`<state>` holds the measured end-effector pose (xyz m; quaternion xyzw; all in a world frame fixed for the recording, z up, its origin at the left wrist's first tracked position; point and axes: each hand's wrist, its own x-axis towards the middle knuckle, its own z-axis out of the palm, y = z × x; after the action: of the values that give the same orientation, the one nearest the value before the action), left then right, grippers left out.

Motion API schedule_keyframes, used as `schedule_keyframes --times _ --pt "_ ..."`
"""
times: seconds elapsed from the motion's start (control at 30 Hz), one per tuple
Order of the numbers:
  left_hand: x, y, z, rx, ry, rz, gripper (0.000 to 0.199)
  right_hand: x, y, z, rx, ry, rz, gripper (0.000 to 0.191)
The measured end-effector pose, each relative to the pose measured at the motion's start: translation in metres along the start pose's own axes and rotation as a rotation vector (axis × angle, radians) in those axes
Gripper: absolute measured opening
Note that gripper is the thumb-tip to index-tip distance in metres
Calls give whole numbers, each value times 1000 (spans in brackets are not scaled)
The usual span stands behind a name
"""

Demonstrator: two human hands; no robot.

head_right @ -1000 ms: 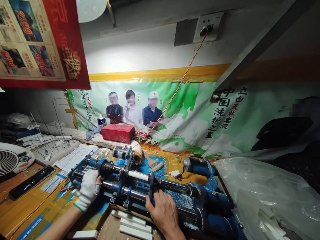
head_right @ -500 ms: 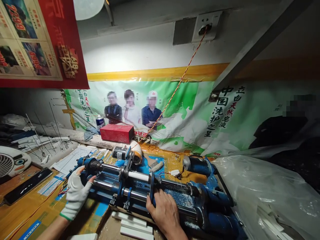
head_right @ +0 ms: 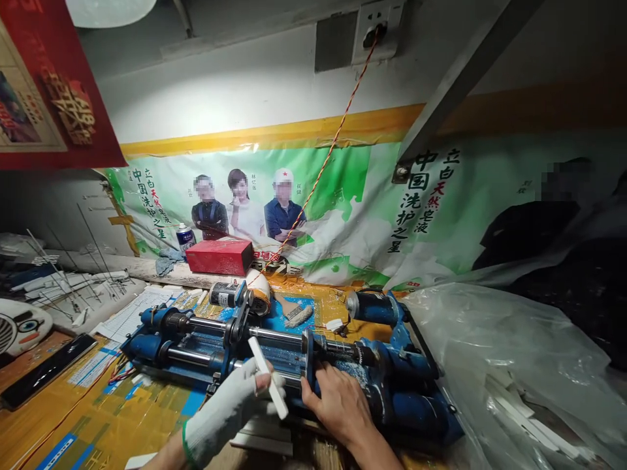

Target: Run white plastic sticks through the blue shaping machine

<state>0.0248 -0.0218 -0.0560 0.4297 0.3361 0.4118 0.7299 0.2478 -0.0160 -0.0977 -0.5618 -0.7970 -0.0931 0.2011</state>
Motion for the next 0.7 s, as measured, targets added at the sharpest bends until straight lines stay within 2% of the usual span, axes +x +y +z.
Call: schedule_keyframes --times 0.03,0.1,0.17,0.3,0.47,0.6,0.7 --pt "1 -1 1 -208 46 -44 28 1 -3 0 8 5 -2 27" --pt "8 2 6 -459 171 -28 29 4 -9 0 17 19 -1 26" --pt "17 9 11 -586 273 8 27 6 -14 -1 15 37 4 24" --pt "31 17 16 -731 398 37 25 6 -17 0 9 55 9 23" --pt "40 17 15 -758 449 80 26 11 -27 1 20 68 22 20" --pt "38 13 17 -706 475 39 21 18 -43 5 19 94 39 19" --pt "20 7 4 -503 392 -28 23 21 -51 9 5 123 51 20"
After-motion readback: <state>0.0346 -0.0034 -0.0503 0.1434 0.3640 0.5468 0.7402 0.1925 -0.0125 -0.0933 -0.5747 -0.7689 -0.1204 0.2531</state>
